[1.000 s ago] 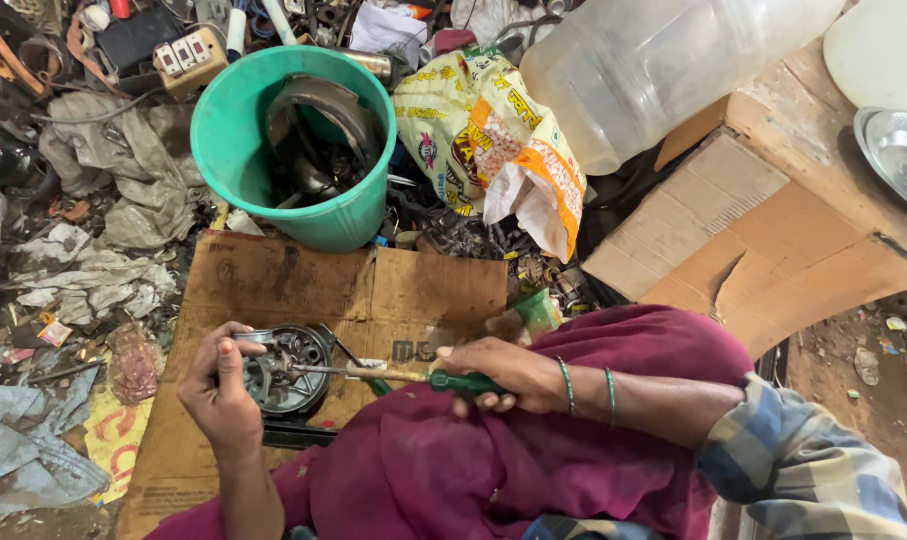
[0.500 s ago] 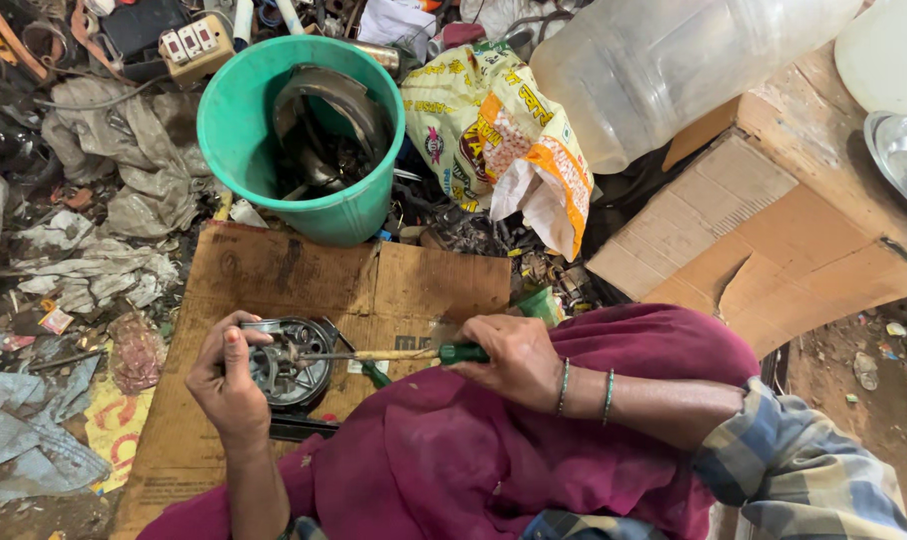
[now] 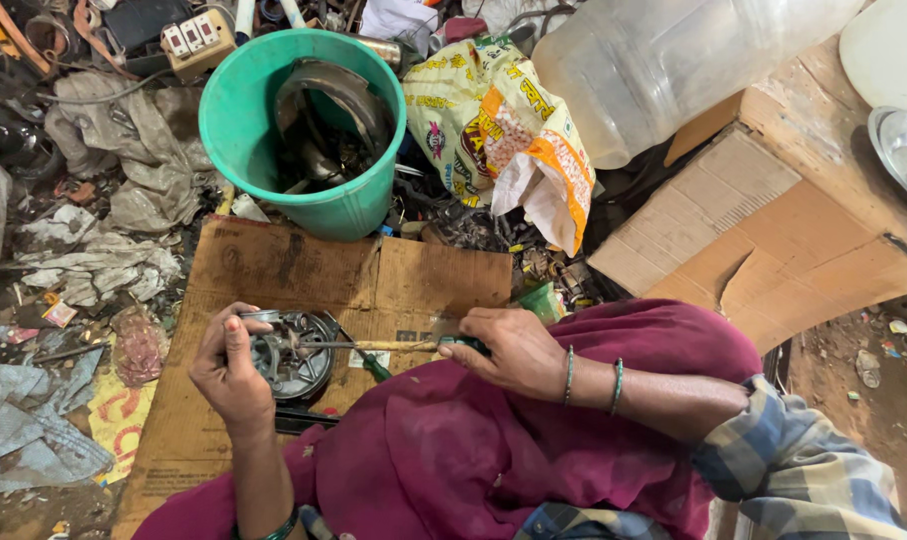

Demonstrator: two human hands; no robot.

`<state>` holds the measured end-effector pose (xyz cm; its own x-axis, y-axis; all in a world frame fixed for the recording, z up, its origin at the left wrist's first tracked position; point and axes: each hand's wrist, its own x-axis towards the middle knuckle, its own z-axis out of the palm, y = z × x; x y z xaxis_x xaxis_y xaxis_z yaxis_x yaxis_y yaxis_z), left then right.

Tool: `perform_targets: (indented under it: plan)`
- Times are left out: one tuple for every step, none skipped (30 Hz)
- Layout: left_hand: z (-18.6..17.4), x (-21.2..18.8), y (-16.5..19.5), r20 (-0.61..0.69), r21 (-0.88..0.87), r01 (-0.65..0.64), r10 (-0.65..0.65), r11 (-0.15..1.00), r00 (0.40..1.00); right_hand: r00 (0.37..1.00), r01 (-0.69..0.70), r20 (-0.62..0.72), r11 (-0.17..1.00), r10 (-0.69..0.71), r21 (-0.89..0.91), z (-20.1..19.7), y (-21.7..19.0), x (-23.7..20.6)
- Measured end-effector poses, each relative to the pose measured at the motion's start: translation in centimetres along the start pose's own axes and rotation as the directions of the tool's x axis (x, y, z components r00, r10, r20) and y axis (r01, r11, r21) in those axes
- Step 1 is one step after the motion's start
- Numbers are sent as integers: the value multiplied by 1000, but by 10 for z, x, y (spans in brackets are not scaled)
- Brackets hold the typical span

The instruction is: The person sits on the ground holding a small metal engine component and uses a screwdriver to work on it, repeatedly repositioning the part and driving the screwdriver into different points on the casting while turning the part over between passes.

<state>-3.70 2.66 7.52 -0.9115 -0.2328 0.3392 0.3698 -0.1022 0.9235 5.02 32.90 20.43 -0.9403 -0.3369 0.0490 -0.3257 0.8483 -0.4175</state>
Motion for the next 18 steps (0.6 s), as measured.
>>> perform_targets:
  plan:
    - [0, 0, 0, -5, 0, 3, -3, 1000, 1000, 1000, 7, -13, 1000, -7, 13, 0, 1, 0]
    - [0, 0, 0, -10, -1, 5, -5, 1000, 1000, 999, 27, -39, 1000, -26, 14, 0, 2, 0]
    - [0, 1, 0, -7, -2, -2, 2, 1000, 1000, 997, 46, -64, 999, -45, 14, 0, 3, 0]
    - [1, 1, -1, -4, -3, -8, 8, 1000, 1000, 994, 65, -89, 998, -64, 13, 0, 3, 0]
    - [0, 1, -1, -2, -2, -14, 14, 1000, 1000, 993, 75, -96, 997, -75, -6, 1, 3, 0]
    - [-1, 1, -1, -4, -10, -11, 11, 1000, 1000, 991, 83, -103, 996, -85, -26, 1, 3, 0]
    - [-1, 1, -1, -6, -17, -7, 7, 1000, 1000, 989, 91, -109, 995, -96, -45, 1, 3, 0]
    - [-1, 2, -1, -8, -25, -5, 5, 1000, 1000, 988, 99, -114, 994, -104, -48, 1, 2, 0]
    - [0, 2, -1, -7, -24, -6, 6, 1000, 1000, 987, 106, -119, 993, -111, -51, 1, 2, 0]
    - [0, 2, -1, -5, -23, -7, 7, 1000, 1000, 985, 113, -124, 992, -119, -55, 1, 2, 0]
    - [0, 2, 0, -4, -22, -8, 8, 1000, 1000, 989, 102, -107, 994, -106, -39, 2, 2, 0]
    - [0, 3, 0, -4, -23, -9, 9, 1000, 1000, 992, 91, -89, 996, -93, -24, 2, 2, 0]
    - [0, 3, 1, -4, -23, -10, 10, 1000, 1000, 994, 80, -71, 997, -81, -10, 2, 3, 0]
    - [0, 3, 1, -4, -23, -11, 11, 1000, 1000, 996, 71, -55, 997, -71, -1, 4, 3, -1]
    - [0, 3, 0, -1, -25, -12, 12, 1000, 1000, 997, 62, -38, 998, -61, 8, 5, 4, -1]
    - [0, 3, 0, 2, -26, -13, 13, 1000, 1000, 998, 52, -21, 999, -52, 16, 6, 4, -1]
    - [0, 1, 0, 4, -27, -12, 12, 1000, 1000, 1000, 18, 24, 1000, -18, -11, 9, 5, -2]
    - [0, 1, -1, 3, -25, -13, 13, 1000, 1000, 998, -13, 68, 999, 16, -40, 10, 5, -2]
